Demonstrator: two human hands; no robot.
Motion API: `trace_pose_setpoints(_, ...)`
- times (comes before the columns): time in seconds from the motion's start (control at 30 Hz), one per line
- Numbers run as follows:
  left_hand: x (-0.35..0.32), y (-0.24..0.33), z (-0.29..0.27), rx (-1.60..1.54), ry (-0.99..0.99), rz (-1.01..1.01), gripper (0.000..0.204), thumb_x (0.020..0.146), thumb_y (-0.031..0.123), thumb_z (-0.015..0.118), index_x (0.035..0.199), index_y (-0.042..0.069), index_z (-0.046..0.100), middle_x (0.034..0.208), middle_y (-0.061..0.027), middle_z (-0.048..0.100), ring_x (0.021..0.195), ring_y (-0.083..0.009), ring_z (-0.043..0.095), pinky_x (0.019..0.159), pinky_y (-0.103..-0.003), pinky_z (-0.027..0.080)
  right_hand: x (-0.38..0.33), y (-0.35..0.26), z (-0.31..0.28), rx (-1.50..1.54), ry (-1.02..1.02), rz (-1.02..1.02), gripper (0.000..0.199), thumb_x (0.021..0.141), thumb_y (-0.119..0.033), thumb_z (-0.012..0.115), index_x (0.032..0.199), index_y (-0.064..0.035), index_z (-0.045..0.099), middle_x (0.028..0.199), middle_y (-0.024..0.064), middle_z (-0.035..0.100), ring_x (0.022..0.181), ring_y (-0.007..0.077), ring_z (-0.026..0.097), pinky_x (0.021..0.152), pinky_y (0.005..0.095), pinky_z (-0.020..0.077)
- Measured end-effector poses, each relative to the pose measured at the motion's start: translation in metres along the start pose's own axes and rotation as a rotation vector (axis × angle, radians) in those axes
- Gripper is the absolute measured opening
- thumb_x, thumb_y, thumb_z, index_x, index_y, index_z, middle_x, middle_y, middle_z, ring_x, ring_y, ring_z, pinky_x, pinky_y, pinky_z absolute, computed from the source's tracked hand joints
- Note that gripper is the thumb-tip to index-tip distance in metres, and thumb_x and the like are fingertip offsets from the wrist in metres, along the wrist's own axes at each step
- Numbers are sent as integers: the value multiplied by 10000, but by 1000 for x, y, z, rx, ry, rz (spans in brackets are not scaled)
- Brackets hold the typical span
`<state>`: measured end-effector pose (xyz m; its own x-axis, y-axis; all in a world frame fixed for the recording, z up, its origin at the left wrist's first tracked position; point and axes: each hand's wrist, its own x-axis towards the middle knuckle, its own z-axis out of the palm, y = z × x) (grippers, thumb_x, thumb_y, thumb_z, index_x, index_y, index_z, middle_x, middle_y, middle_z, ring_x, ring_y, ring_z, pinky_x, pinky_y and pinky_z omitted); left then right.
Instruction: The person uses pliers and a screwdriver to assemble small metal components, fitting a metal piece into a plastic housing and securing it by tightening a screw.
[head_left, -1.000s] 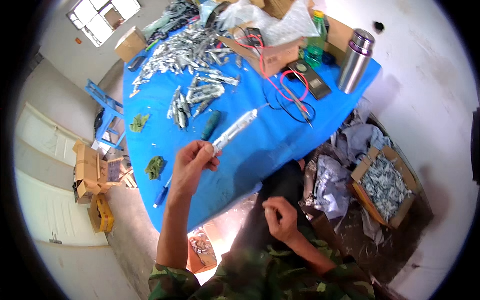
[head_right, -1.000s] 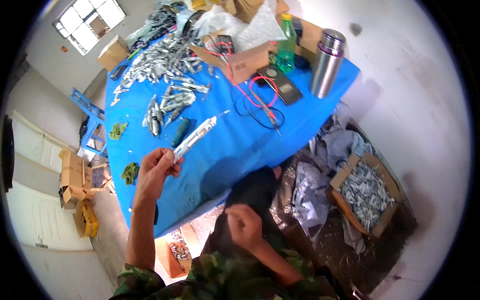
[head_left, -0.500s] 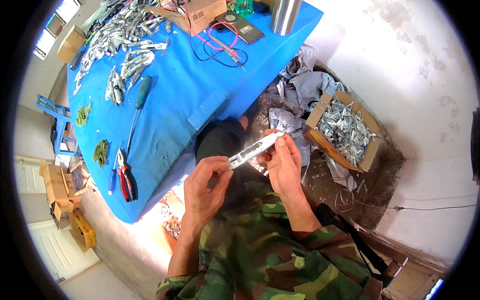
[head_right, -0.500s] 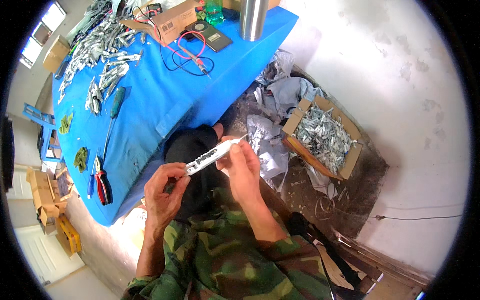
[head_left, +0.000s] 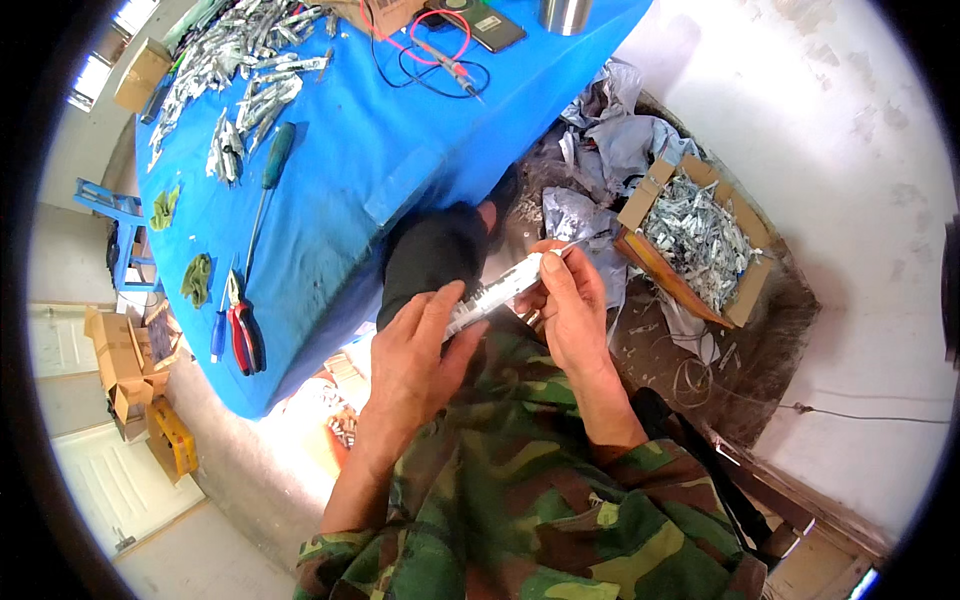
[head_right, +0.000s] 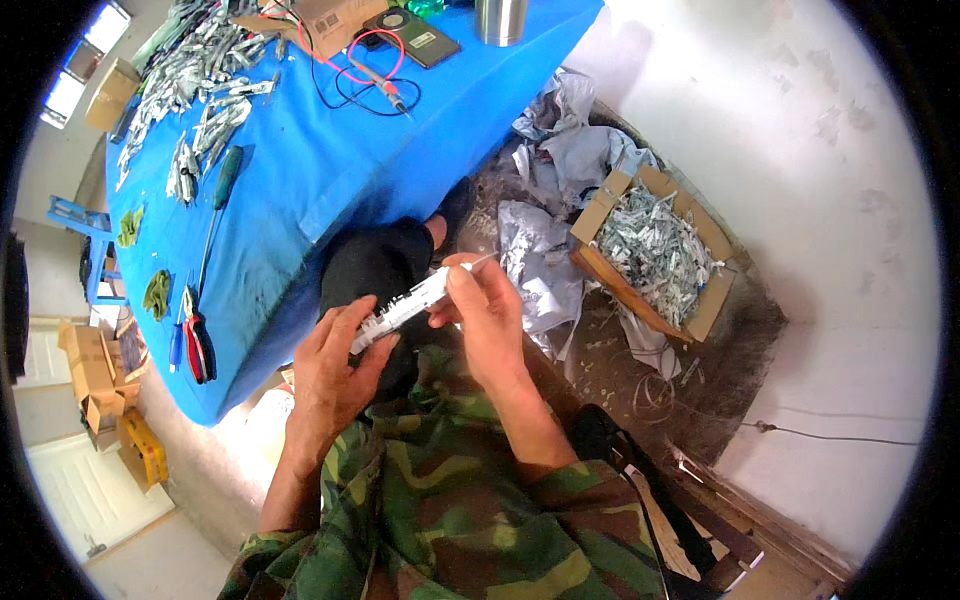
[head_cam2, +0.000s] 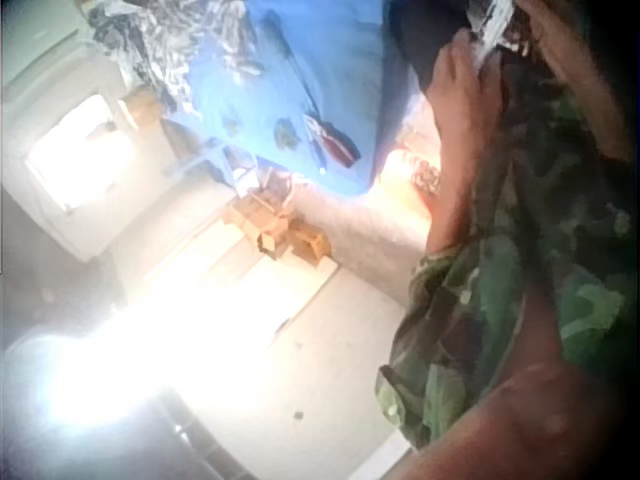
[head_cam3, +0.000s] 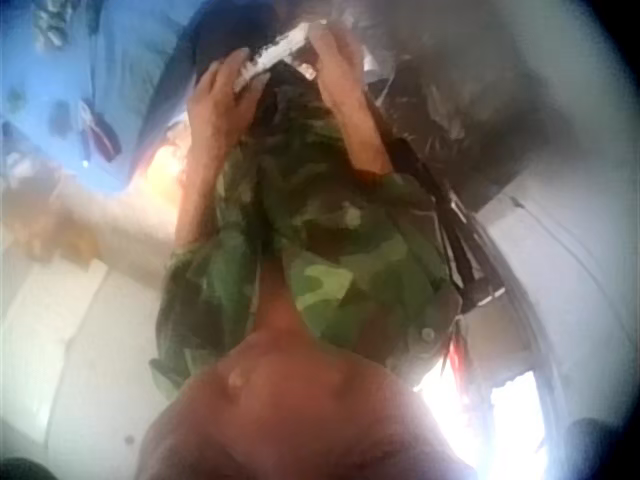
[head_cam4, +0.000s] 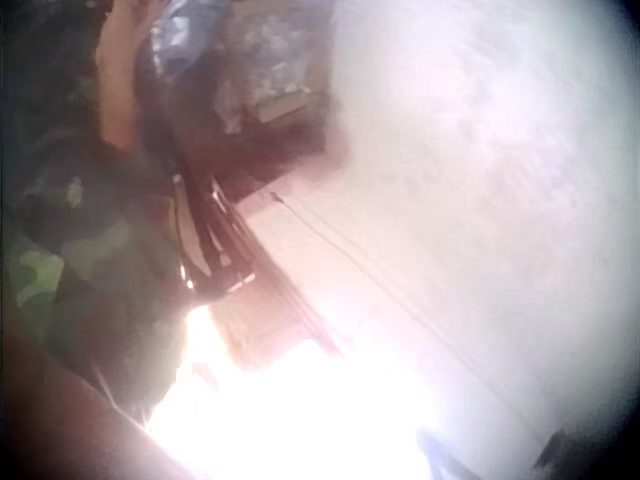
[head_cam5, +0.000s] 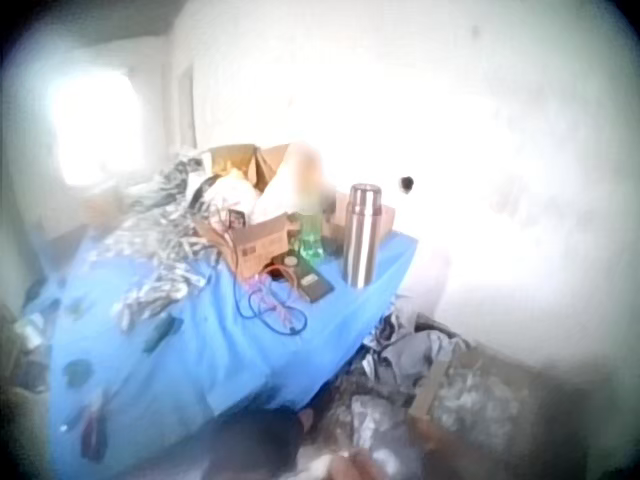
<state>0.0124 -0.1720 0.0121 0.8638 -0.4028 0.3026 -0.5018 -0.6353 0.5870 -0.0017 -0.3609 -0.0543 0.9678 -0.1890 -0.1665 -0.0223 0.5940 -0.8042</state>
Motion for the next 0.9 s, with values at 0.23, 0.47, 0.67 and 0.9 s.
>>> trace_pose_setpoints(0.23,1,0,-9,-2,-64,-40,289,842,91,774,1095,12,660,917,-154,664,705,-310,662,580,-371,523,4,-11,5,-591,297,-369,488,955,-197,658,1352,21,478,1120,138,629,1030,209,612,820,342,525)
trace_pose_setpoints(0.47,-3,-3,-13,-93,-170,-31,299,859,175,783,1093,41,653,880,-155,657,668,-345,647,578,-402,508,-3,-42,17,-1275,-360,-837,441,777,-176,724,1191,-51,633,1141,118,620,1092,322,585,1057,492,394)
trace_pose_setpoints(0.67,-7,-8,-20,-133,-242,-21,375,821,214,818,1106,38,649,954,-146,681,740,-347,669,620,-399,535,-7,-34,16,-1261,-503,-711,409,751,-191,781,1122,-74,654,1001,84,604,962,310,605,892,454,469)
trace_pose_setpoints(0.9,2,-5,-30,101,-195,209,391,781,193,819,1085,31,634,985,-106,666,836,-325,665,655,-414,551,-12,-28,10,-1267,-508,-572,314,817,-249,774,1062,-92,657,888,72,606,829,308,631,703,423,497)
